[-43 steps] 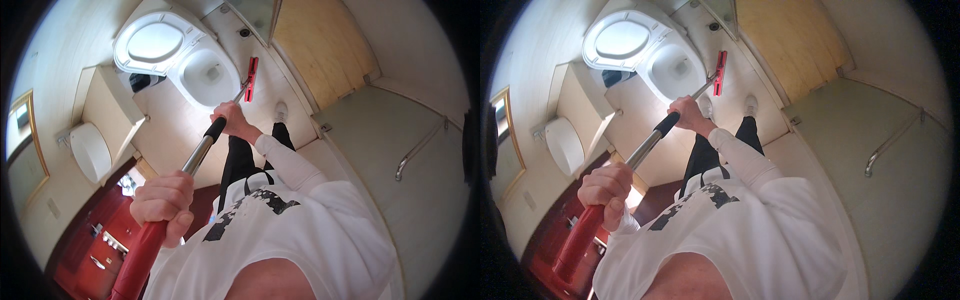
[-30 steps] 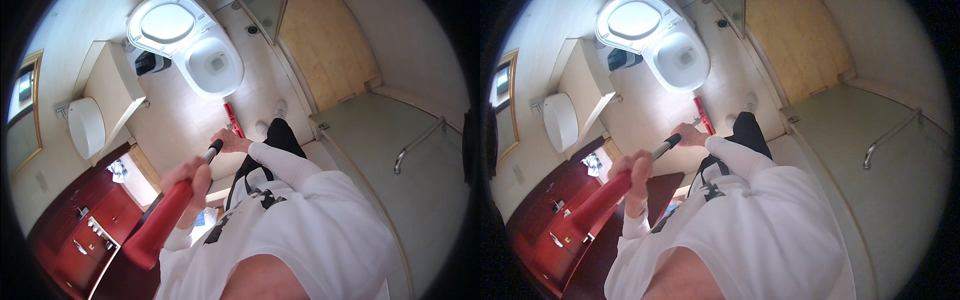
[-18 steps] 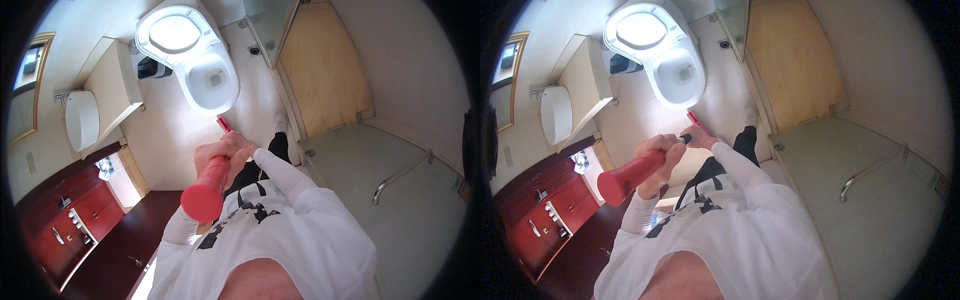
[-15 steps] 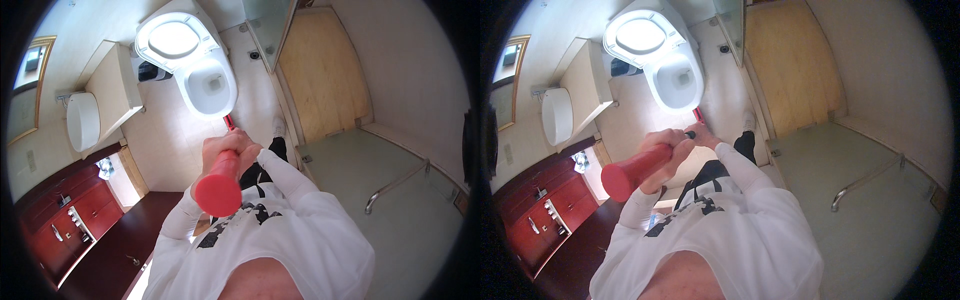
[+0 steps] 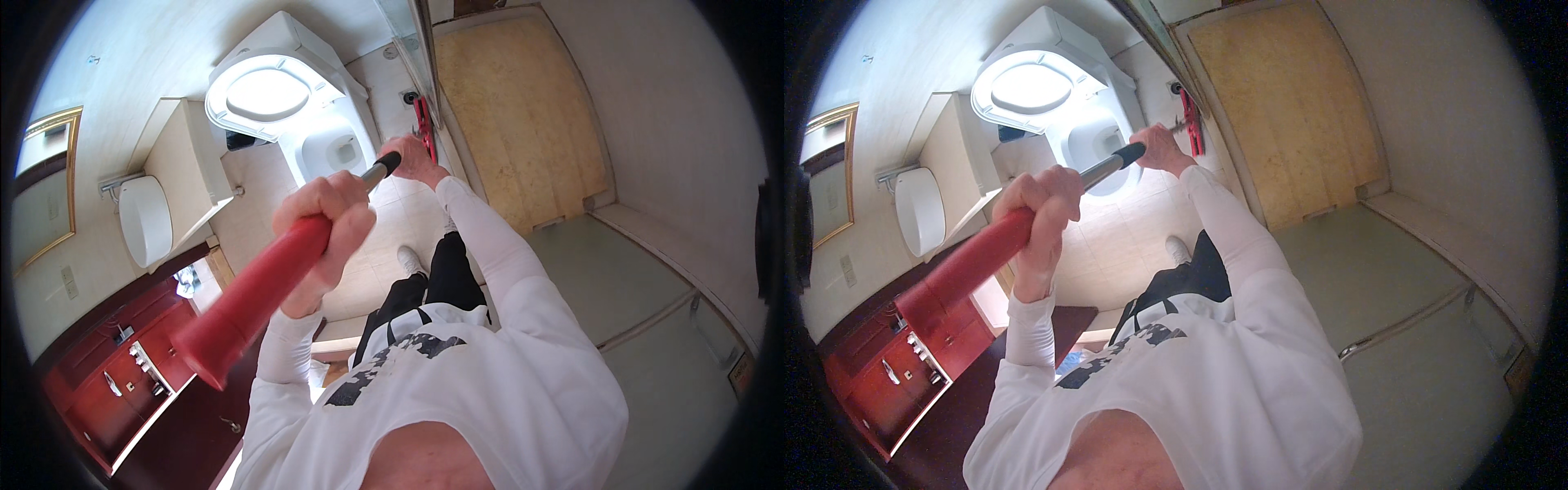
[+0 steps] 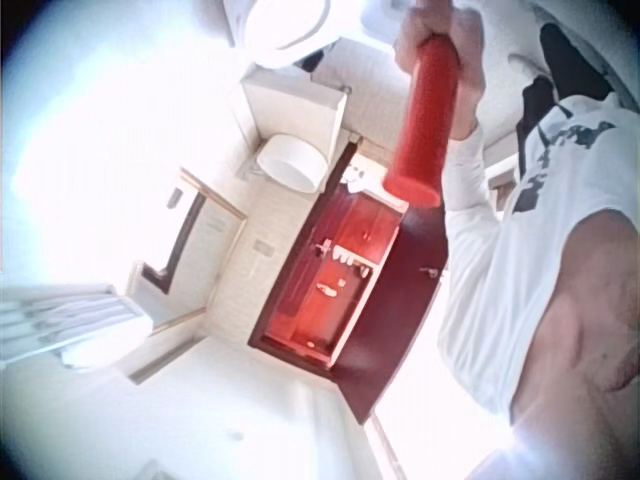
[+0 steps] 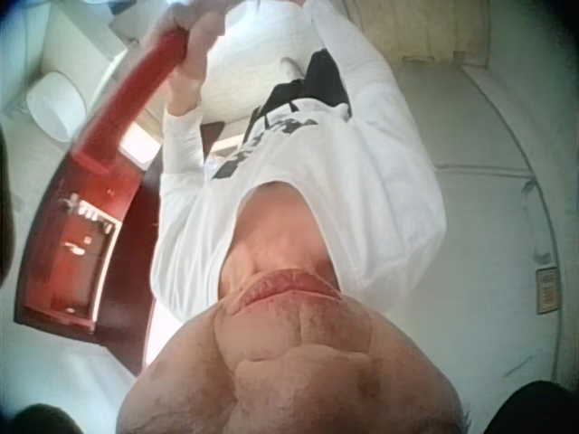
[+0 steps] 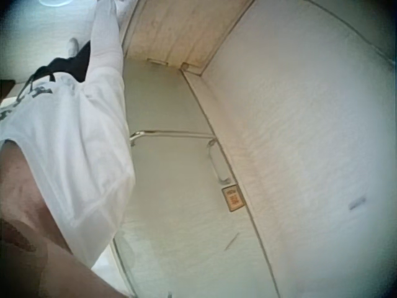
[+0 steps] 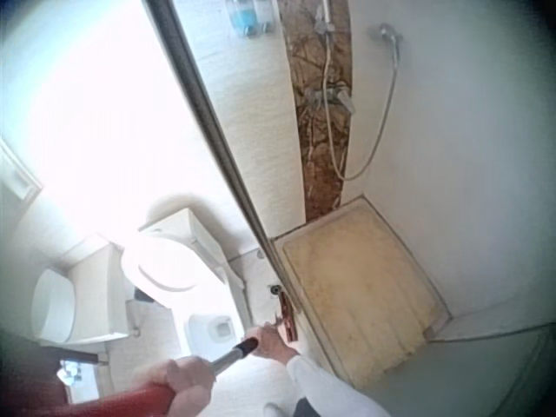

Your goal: The person mops the bathroom floor with a red mop, rinses the mop head using a handheld shower sprayer, and then scrubs the toilet bowl with a toilet brush. The person also flushes the toilet and places the brush back in its holder.

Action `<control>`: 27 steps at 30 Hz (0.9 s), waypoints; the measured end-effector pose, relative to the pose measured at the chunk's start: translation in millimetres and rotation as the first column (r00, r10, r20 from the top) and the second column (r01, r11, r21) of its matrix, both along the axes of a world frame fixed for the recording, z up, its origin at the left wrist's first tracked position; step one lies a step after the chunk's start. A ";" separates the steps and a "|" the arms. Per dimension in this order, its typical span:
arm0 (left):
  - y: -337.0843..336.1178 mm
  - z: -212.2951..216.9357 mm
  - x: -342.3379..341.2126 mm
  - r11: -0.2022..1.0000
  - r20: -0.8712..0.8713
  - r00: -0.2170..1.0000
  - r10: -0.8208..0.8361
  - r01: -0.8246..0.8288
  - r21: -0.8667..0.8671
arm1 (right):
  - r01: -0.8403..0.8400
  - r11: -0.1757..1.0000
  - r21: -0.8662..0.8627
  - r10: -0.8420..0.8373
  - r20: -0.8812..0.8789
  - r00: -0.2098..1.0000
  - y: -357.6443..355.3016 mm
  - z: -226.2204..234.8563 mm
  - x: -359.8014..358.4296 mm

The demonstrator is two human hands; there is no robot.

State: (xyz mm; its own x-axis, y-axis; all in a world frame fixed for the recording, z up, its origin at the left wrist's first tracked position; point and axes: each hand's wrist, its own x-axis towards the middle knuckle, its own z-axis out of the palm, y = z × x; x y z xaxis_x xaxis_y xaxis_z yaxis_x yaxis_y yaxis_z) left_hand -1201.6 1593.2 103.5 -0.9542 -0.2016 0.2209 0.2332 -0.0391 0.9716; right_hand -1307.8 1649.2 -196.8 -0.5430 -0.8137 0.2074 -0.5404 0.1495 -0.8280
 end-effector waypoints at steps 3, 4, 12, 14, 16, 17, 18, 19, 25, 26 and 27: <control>-6.8 -4.2 28.6 0.996 0.072 0.997 -0.032 0.039 -0.085 | 0.109 0.994 -0.027 -0.109 -0.006 0.994 -7.2 1.6 1.7; -2.3 -1.0 47.3 0.997 0.200 0.978 0.052 -0.039 -0.067 | 0.187 0.979 -0.087 -0.189 -0.024 0.982 -10.0 4.1 9.3; -23.4 74.3 193.0 0.631 0.867 0.326 -0.376 -0.596 0.497 | 0.135 0.976 0.170 -0.136 -0.005 0.991 -9.6 5.7 151.8; -23.1 60.0 216.6 0.767 0.910 0.162 -0.381 -0.494 0.409 | 0.251 0.950 0.185 -0.280 0.154 0.948 -4.4 -8.6 176.2; -22.0 43.7 249.2 0.744 0.902 0.170 -0.398 -0.515 0.426 | 0.312 0.838 0.448 -0.481 0.338 0.809 -2.2 -30.0 188.8; -18.5 34.1 269.9 0.778 0.903 0.147 -0.404 -0.465 0.423 | 0.213 0.801 0.560 -0.581 0.813 0.048 -3.6 -43.2 190.5; -10.6 22.3 294.1 0.813 0.908 0.126 -0.400 -0.409 0.415 | 0.260 0.805 0.533 -0.495 0.846 -0.200 -6.0 -55.3 197.4; 0.3 7.3 318.6 0.851 0.910 0.210 -0.357 -0.328 0.409 | 0.295 0.780 0.552 -0.421 0.812 -0.405 -8.7 -67.3 204.5; 56.2 -62.8 496.3 0.985 0.957 0.271 -0.105 -0.103 0.137 | 0.073 0.742 0.667 -0.663 0.745 -0.066 2.4 -102.8 323.7; 67.2 -62.6 525.7 0.988 0.978 0.185 -0.099 -0.099 0.119 | 0.071 0.769 0.636 -0.625 0.770 -0.131 16.4 -99.4 352.1; 79.9 -61.1 551.5 0.990 0.991 0.100 -0.093 -0.097 0.103 | 0.034 0.706 0.707 -0.668 0.681 -0.300 19.7 -98.2 373.7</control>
